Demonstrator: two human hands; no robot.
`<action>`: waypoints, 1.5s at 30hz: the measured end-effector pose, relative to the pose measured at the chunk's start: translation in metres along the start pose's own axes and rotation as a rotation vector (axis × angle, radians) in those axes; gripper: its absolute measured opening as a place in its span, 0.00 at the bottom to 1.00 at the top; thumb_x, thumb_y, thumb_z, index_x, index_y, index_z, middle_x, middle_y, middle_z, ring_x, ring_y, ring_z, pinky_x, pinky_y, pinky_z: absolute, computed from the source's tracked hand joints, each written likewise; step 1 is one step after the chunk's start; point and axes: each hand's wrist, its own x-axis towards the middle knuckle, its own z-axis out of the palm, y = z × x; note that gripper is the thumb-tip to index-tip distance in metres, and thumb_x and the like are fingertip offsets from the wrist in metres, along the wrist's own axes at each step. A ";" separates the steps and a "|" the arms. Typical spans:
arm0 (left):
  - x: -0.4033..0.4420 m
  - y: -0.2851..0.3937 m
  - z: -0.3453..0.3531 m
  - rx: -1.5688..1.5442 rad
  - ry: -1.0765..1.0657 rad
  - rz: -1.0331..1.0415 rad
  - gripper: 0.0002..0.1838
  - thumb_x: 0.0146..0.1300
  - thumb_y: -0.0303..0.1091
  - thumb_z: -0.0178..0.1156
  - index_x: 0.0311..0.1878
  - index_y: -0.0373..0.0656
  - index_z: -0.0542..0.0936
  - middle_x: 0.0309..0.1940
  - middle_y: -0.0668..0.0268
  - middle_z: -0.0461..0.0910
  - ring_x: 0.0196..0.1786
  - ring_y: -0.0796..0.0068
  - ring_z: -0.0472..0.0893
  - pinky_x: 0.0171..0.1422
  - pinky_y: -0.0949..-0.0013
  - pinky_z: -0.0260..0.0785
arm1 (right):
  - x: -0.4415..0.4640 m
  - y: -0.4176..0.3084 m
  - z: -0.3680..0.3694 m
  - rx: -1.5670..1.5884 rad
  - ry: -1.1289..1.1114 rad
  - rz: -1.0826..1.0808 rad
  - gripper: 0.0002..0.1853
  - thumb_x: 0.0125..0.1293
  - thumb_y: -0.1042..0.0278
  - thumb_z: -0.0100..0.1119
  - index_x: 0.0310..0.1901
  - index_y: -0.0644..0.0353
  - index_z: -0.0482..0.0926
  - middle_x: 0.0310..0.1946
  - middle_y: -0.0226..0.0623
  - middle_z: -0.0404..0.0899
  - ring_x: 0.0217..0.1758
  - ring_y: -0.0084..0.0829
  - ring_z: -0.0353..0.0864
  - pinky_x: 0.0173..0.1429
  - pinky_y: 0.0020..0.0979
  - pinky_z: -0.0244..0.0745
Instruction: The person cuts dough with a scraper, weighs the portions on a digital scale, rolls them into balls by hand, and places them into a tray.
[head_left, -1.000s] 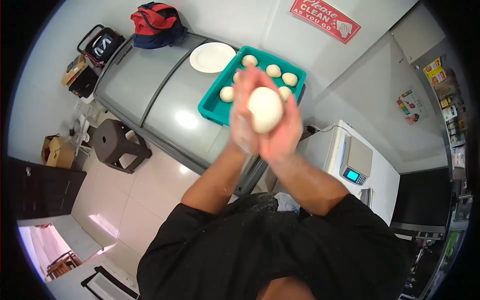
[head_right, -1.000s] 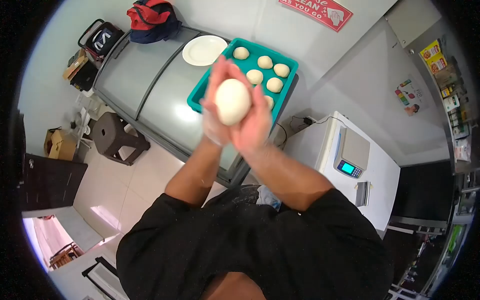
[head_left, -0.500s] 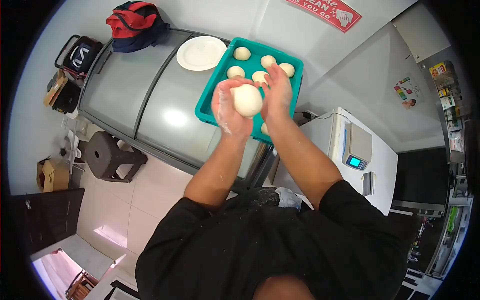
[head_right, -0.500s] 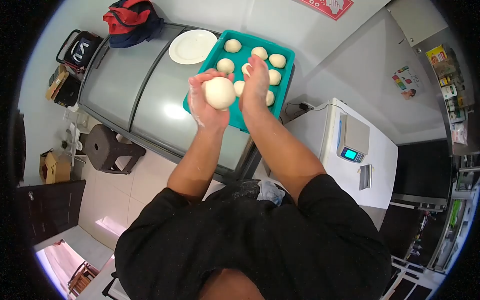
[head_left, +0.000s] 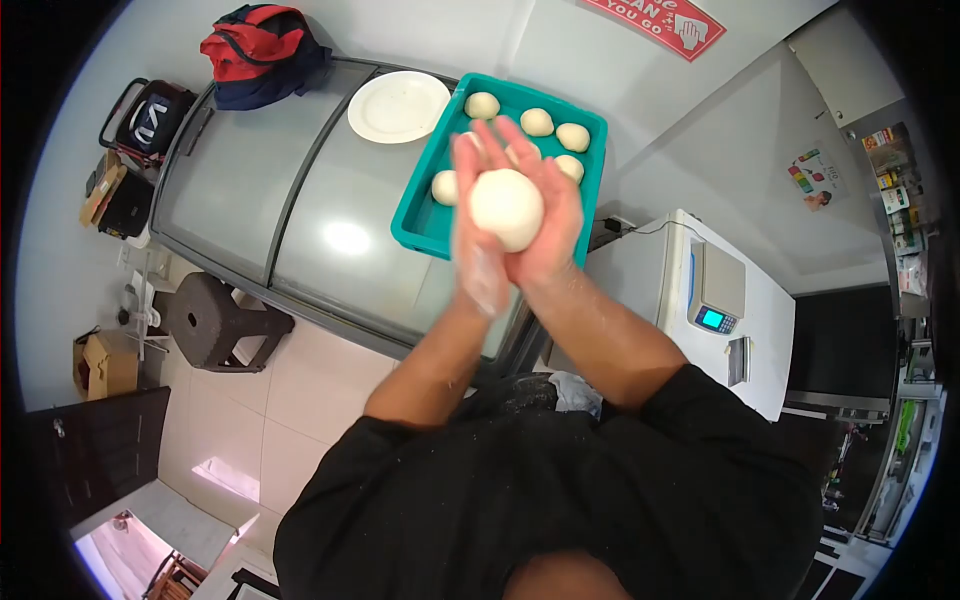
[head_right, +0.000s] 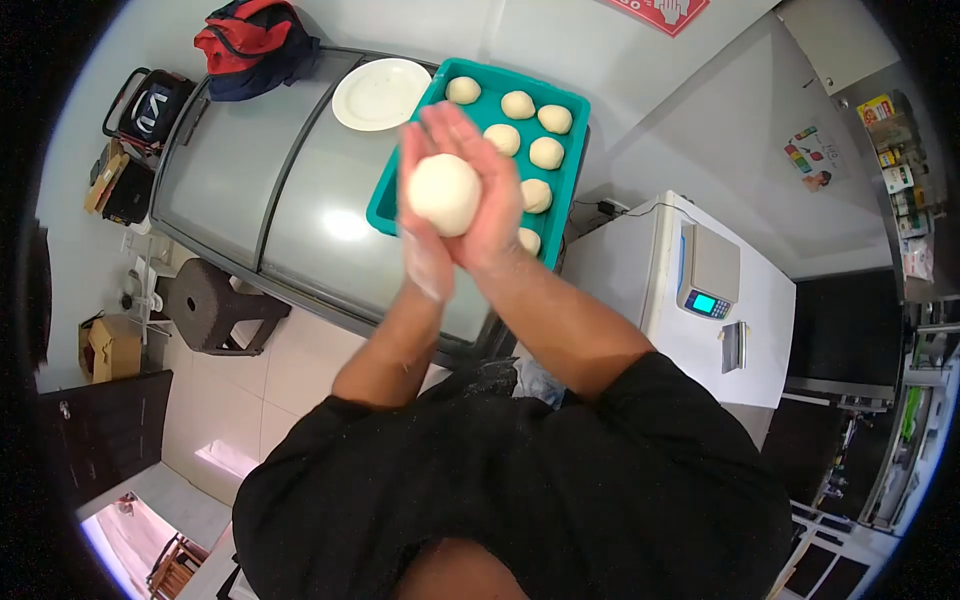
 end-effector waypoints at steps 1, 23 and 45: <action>-0.002 0.000 0.001 -0.053 0.025 -0.056 0.53 0.70 0.77 0.41 0.77 0.34 0.52 0.76 0.50 0.53 0.78 0.56 0.56 0.81 0.55 0.51 | -0.002 0.004 -0.002 -0.001 -0.009 0.001 0.29 0.77 0.52 0.46 0.71 0.62 0.70 0.72 0.43 0.70 0.74 0.38 0.70 0.75 0.42 0.68; -0.044 -0.034 -0.036 -0.458 0.446 -0.292 0.27 0.82 0.54 0.41 0.50 0.39 0.80 0.58 0.52 0.79 0.60 0.58 0.79 0.70 0.54 0.69 | -0.029 0.023 -0.081 -0.573 0.162 0.176 0.28 0.80 0.55 0.52 0.72 0.66 0.68 0.69 0.41 0.71 0.74 0.35 0.68 0.79 0.39 0.61; -0.046 -0.041 -0.094 0.122 0.430 -0.520 0.22 0.82 0.51 0.44 0.60 0.44 0.77 0.61 0.63 0.79 0.60 0.71 0.74 0.68 0.63 0.63 | 0.021 0.039 -0.136 -0.514 0.219 0.370 0.29 0.74 0.66 0.63 0.71 0.70 0.66 0.66 0.43 0.75 0.68 0.35 0.76 0.73 0.40 0.71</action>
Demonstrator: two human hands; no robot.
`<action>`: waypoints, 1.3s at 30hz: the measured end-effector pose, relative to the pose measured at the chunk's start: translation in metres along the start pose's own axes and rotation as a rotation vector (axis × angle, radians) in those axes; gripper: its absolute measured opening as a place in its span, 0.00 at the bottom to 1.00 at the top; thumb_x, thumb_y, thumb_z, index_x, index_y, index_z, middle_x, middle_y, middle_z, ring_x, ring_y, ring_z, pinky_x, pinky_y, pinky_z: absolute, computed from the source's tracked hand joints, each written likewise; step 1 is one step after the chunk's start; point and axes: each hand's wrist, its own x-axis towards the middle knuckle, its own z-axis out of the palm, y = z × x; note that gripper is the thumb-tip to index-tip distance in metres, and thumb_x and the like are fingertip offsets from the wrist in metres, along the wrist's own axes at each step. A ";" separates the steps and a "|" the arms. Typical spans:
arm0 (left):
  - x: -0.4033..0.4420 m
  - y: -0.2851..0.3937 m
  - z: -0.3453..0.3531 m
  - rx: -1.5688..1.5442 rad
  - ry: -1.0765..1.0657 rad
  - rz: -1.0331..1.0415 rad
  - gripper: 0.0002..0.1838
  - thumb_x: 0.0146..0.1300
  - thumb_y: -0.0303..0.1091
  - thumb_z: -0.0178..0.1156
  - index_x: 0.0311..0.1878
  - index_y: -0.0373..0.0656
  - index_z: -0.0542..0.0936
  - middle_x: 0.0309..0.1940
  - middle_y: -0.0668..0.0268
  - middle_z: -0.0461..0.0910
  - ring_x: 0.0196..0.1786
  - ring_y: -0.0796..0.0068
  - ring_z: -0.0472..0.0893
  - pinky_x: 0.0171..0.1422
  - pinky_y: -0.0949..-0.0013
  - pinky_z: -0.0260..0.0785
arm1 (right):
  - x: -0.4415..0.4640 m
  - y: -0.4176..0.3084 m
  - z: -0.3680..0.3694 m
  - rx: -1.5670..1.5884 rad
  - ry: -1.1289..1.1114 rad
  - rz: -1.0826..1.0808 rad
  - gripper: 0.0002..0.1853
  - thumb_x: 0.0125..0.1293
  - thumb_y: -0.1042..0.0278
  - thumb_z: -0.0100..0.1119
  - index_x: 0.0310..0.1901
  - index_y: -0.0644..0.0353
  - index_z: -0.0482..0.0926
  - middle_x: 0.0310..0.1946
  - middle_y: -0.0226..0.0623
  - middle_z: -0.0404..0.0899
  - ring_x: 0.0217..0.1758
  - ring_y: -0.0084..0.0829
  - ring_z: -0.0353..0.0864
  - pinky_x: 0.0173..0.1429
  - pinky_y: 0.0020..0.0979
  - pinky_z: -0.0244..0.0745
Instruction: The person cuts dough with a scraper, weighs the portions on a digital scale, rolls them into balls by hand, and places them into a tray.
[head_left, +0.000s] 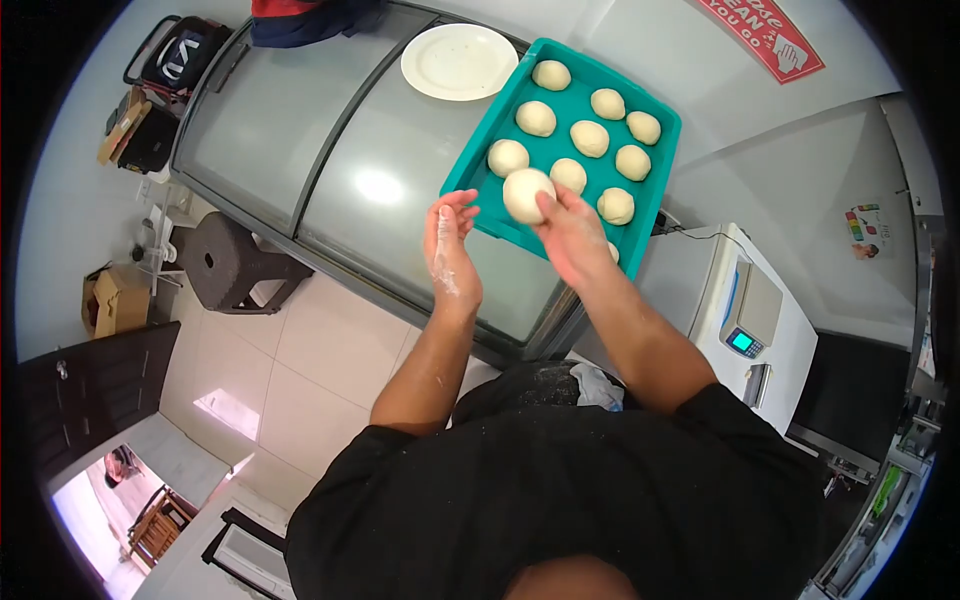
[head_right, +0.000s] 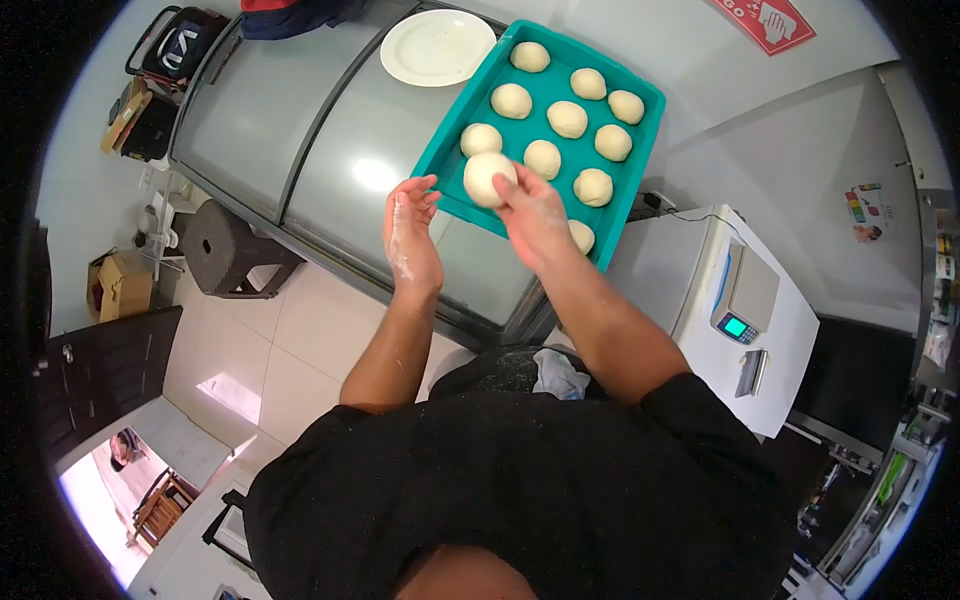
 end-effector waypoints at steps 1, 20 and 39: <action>0.003 0.001 -0.004 0.038 0.031 -0.016 0.21 0.82 0.50 0.45 0.60 0.44 0.77 0.61 0.64 0.79 0.60 0.72 0.74 0.67 0.64 0.63 | 0.018 0.004 -0.002 -0.052 -0.007 0.011 0.29 0.74 0.66 0.64 0.71 0.70 0.67 0.65 0.43 0.76 0.68 0.35 0.76 0.72 0.39 0.72; 0.020 -0.017 -0.016 0.407 0.116 -0.038 0.27 0.80 0.40 0.50 0.75 0.35 0.66 0.77 0.50 0.64 0.79 0.56 0.63 0.82 0.57 0.53 | 0.066 0.029 -0.028 -0.832 0.089 0.066 0.13 0.69 0.63 0.69 0.47 0.64 0.86 0.43 0.40 0.87 0.45 0.30 0.84 0.47 0.32 0.80; -0.174 -0.147 0.235 1.322 -1.233 0.842 0.17 0.71 0.41 0.60 0.59 0.51 0.85 0.72 0.57 0.73 0.77 0.44 0.66 0.81 0.41 0.51 | -0.380 -0.080 -0.249 0.484 -0.071 -0.471 0.31 0.81 0.44 0.39 0.71 0.62 0.68 0.67 0.51 0.76 0.69 0.45 0.76 0.72 0.46 0.70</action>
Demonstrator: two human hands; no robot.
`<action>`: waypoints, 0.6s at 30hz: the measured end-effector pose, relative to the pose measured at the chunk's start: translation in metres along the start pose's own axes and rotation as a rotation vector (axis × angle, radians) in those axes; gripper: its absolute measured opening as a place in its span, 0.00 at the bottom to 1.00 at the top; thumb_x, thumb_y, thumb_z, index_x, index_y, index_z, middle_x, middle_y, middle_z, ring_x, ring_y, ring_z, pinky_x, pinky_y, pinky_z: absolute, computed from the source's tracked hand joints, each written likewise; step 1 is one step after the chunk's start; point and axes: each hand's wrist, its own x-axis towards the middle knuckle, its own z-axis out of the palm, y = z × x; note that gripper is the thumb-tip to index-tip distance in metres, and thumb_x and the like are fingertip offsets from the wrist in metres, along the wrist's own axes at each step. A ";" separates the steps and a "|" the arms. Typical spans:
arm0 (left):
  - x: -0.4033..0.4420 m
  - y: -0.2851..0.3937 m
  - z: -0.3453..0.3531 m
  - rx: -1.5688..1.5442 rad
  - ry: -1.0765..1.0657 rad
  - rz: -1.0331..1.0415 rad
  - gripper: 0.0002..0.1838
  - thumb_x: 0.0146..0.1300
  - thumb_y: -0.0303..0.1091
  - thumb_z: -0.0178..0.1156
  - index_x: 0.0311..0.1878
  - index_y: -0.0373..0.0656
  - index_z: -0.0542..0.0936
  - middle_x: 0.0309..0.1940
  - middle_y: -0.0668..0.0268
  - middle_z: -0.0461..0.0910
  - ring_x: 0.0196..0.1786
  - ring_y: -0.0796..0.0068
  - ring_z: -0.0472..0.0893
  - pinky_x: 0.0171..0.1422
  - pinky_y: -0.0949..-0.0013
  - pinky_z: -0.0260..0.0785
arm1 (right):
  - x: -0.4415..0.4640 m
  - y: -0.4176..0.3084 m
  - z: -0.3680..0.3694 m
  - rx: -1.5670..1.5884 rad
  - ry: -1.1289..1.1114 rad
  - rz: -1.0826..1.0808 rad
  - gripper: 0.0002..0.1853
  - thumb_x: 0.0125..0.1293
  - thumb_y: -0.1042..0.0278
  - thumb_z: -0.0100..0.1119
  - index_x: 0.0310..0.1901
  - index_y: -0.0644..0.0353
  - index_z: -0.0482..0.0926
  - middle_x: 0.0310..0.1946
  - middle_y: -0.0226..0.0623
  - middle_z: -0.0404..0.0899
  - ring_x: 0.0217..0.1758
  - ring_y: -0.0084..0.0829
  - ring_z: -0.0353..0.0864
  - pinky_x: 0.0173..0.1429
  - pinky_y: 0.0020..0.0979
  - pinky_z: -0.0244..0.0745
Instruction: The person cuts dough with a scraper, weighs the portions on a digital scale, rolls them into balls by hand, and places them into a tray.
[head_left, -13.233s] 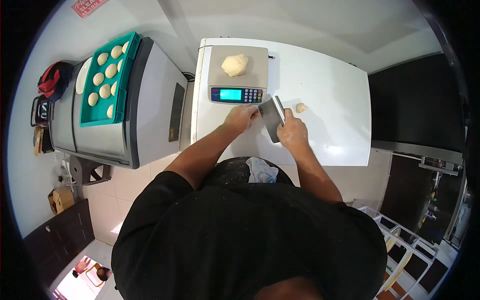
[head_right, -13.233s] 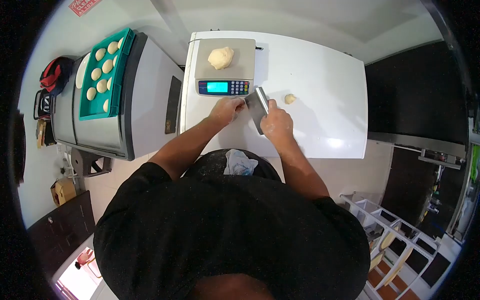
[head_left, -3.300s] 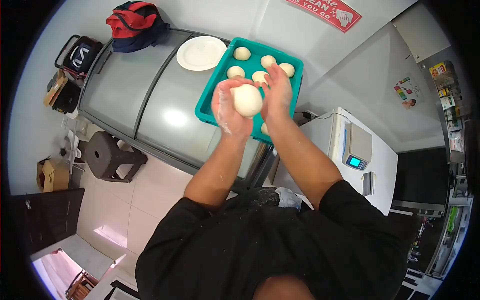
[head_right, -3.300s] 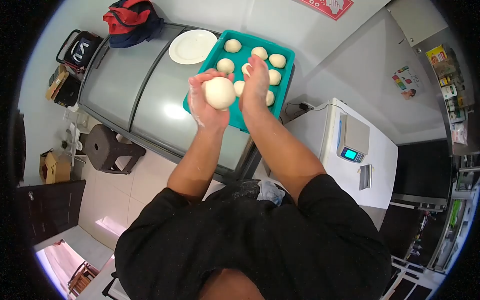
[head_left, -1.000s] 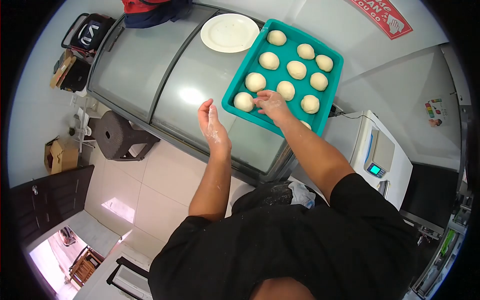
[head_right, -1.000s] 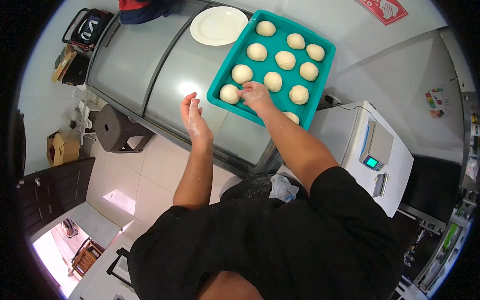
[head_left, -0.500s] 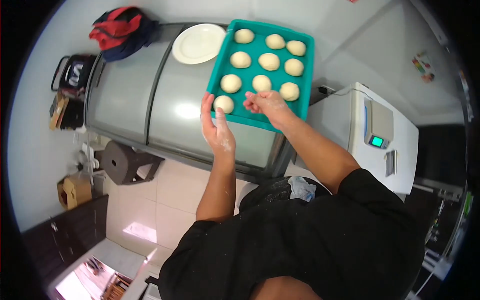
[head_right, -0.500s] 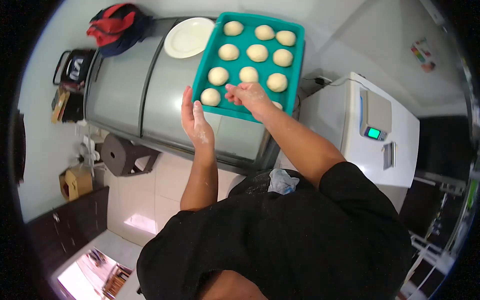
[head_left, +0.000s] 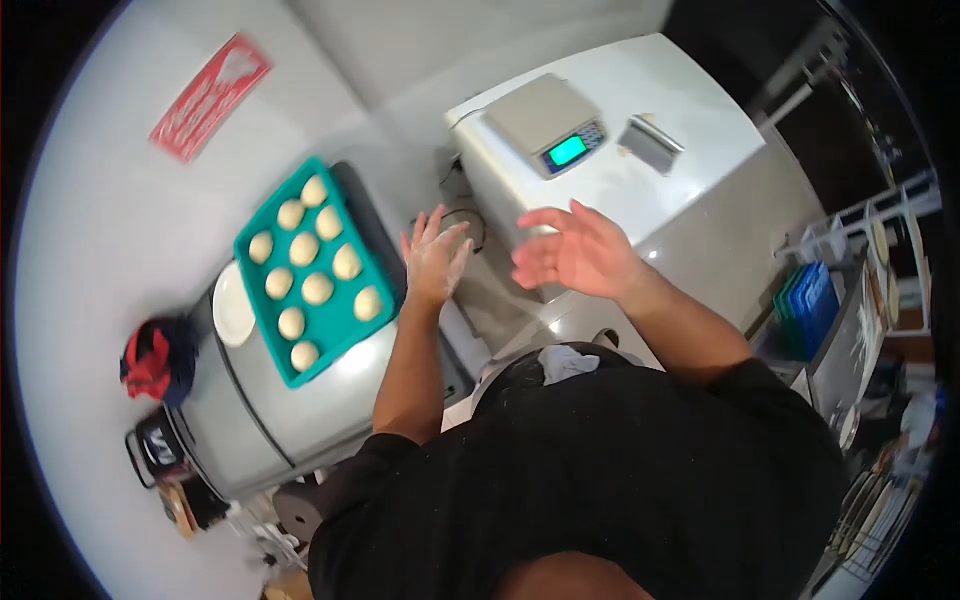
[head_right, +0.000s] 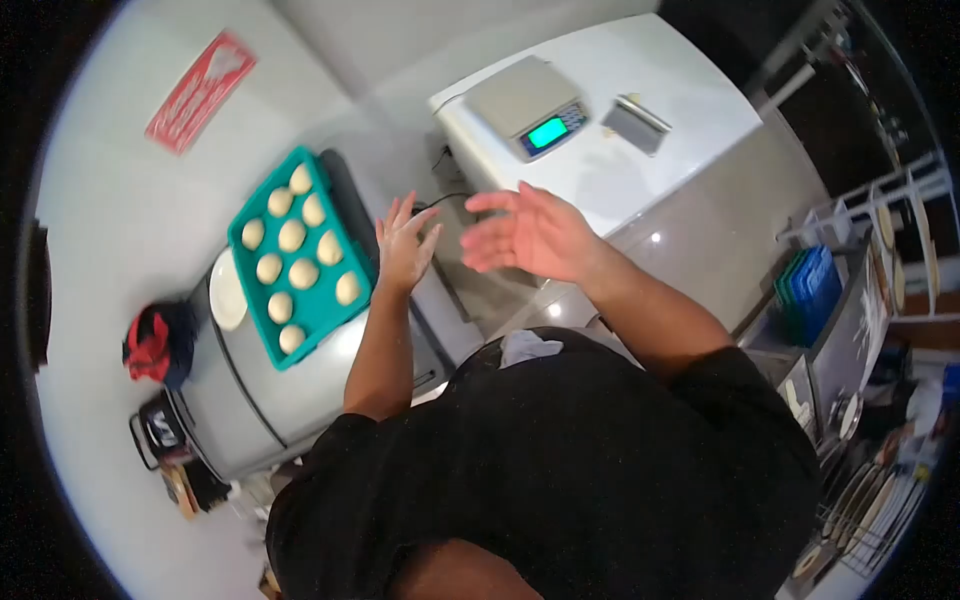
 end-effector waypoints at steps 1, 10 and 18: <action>0.010 0.026 0.005 -0.172 -0.024 0.076 0.17 0.71 0.40 0.60 0.59 0.50 0.85 0.70 0.57 0.75 0.75 0.46 0.69 0.79 0.44 0.55 | -0.033 -0.023 -0.012 -0.080 -0.055 0.001 0.31 0.81 0.44 0.40 0.71 0.62 0.69 0.66 0.50 0.77 0.69 0.44 0.77 0.71 0.45 0.71; 0.049 0.255 0.088 -0.740 -0.502 0.042 0.15 0.68 0.35 0.65 0.56 0.42 0.85 0.53 0.55 0.87 0.55 0.60 0.85 0.63 0.63 0.75 | -0.242 -0.131 -0.100 -0.370 0.471 -0.170 0.21 0.81 0.55 0.50 0.65 0.62 0.74 0.58 0.42 0.82 0.57 0.31 0.81 0.62 0.34 0.75; 0.169 0.277 0.230 -0.527 -0.206 0.158 0.13 0.62 0.29 0.66 0.50 0.40 0.86 0.45 0.53 0.87 0.48 0.59 0.87 0.55 0.62 0.78 | -0.344 -0.188 -0.110 -0.551 0.763 -0.266 0.22 0.77 0.57 0.56 0.65 0.62 0.74 0.57 0.42 0.83 0.57 0.31 0.82 0.61 0.32 0.73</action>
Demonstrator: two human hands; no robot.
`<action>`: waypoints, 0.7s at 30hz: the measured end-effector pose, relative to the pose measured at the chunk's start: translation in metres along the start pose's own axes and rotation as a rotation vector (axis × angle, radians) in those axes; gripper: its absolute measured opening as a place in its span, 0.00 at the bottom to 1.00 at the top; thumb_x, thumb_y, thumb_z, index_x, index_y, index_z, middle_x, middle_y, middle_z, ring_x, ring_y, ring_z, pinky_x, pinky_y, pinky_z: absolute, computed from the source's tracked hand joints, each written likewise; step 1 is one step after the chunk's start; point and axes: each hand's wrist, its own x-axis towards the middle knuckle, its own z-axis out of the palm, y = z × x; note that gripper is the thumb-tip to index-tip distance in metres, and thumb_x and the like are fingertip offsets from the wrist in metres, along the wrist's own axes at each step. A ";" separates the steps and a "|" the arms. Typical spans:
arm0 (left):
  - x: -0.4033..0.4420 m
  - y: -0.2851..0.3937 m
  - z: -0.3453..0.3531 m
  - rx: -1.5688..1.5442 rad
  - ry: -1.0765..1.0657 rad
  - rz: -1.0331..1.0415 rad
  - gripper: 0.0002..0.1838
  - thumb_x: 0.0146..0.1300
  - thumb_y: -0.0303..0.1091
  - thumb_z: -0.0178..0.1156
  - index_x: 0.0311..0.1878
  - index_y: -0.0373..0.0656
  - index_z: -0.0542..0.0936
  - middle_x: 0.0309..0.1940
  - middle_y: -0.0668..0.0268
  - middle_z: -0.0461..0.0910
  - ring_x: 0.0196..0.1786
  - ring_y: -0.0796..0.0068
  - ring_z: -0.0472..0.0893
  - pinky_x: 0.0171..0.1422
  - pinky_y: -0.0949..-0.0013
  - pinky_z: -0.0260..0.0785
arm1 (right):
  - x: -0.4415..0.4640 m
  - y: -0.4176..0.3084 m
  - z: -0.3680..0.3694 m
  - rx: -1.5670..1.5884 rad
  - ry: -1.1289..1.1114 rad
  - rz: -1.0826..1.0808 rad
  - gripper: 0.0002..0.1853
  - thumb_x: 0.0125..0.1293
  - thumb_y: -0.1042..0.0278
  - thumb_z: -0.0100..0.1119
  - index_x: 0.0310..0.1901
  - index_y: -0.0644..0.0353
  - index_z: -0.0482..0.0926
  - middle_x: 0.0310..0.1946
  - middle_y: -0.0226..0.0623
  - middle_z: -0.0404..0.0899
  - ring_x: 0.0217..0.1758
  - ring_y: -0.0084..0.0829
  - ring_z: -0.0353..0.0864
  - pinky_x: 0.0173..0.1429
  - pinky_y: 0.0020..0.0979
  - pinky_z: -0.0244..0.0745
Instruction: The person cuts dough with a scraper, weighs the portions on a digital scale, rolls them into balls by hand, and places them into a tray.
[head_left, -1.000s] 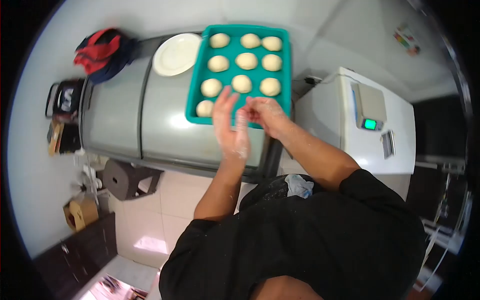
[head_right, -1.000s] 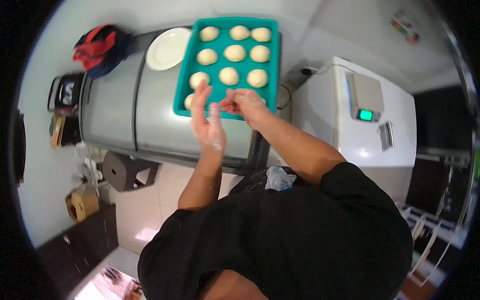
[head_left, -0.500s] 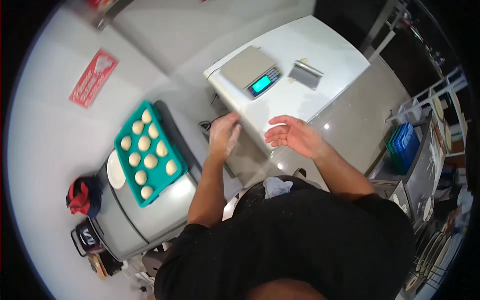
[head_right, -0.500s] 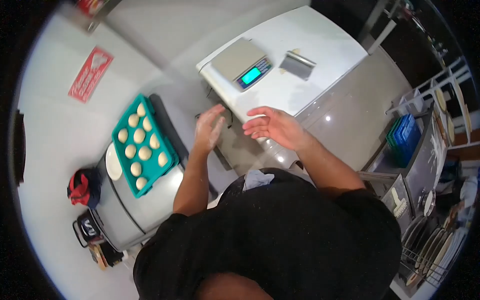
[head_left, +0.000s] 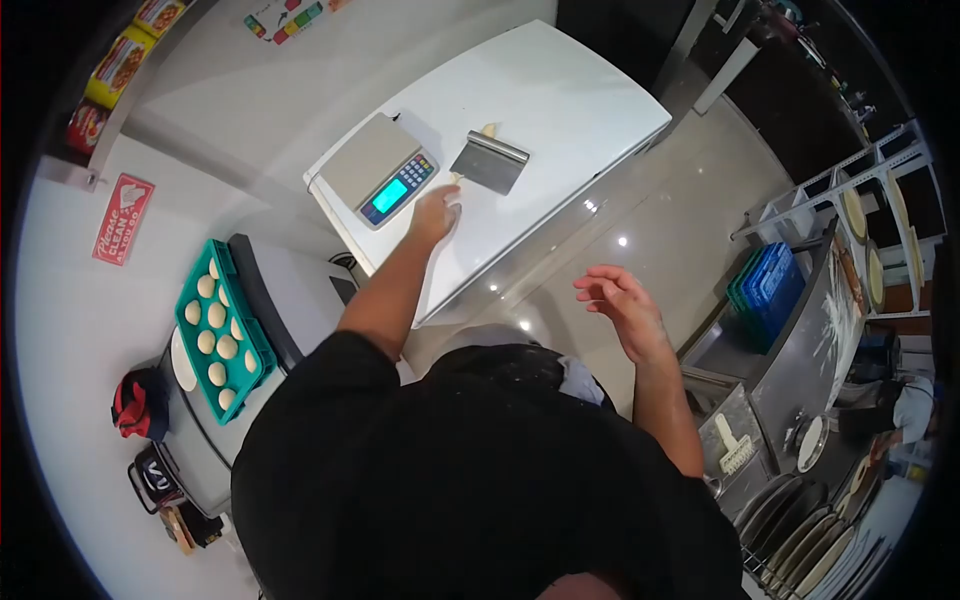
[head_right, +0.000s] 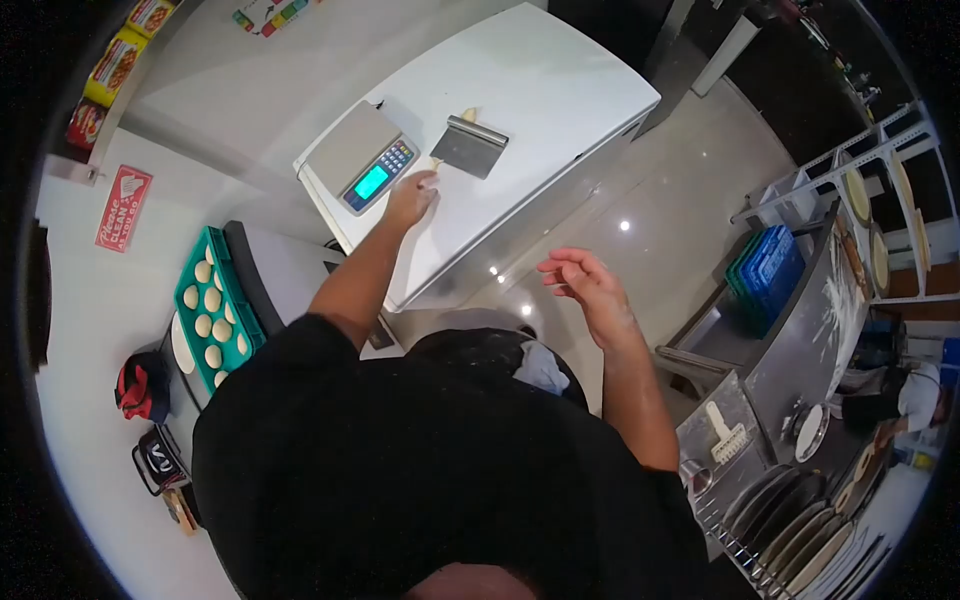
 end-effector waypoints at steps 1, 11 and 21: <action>0.015 -0.016 0.014 0.092 0.180 0.225 0.13 0.61 0.28 0.66 0.49 0.40 0.86 0.45 0.52 0.86 0.49 0.57 0.87 0.55 0.61 0.78 | 0.000 -0.001 -0.004 -0.002 0.005 0.003 0.22 0.77 0.57 0.56 0.65 0.62 0.74 0.57 0.42 0.83 0.57 0.31 0.82 0.61 0.32 0.73; 0.065 0.011 0.024 0.082 0.217 -0.293 0.12 0.60 0.23 0.66 0.47 0.40 0.86 0.46 0.56 0.83 0.45 0.57 0.86 0.54 0.62 0.80 | 0.123 -0.039 -0.055 -0.269 0.053 0.176 0.17 0.77 0.63 0.57 0.61 0.61 0.77 0.52 0.37 0.85 0.53 0.27 0.82 0.57 0.30 0.75; 0.230 -0.008 0.065 0.134 -0.133 0.123 0.06 0.60 0.22 0.66 0.40 0.40 0.86 0.36 0.60 0.82 0.41 0.66 0.86 0.47 0.67 0.81 | 0.403 0.053 -0.009 -1.476 -0.173 -0.433 0.22 0.64 0.62 0.66 0.55 0.65 0.79 0.47 0.51 0.84 0.47 0.50 0.85 0.52 0.40 0.81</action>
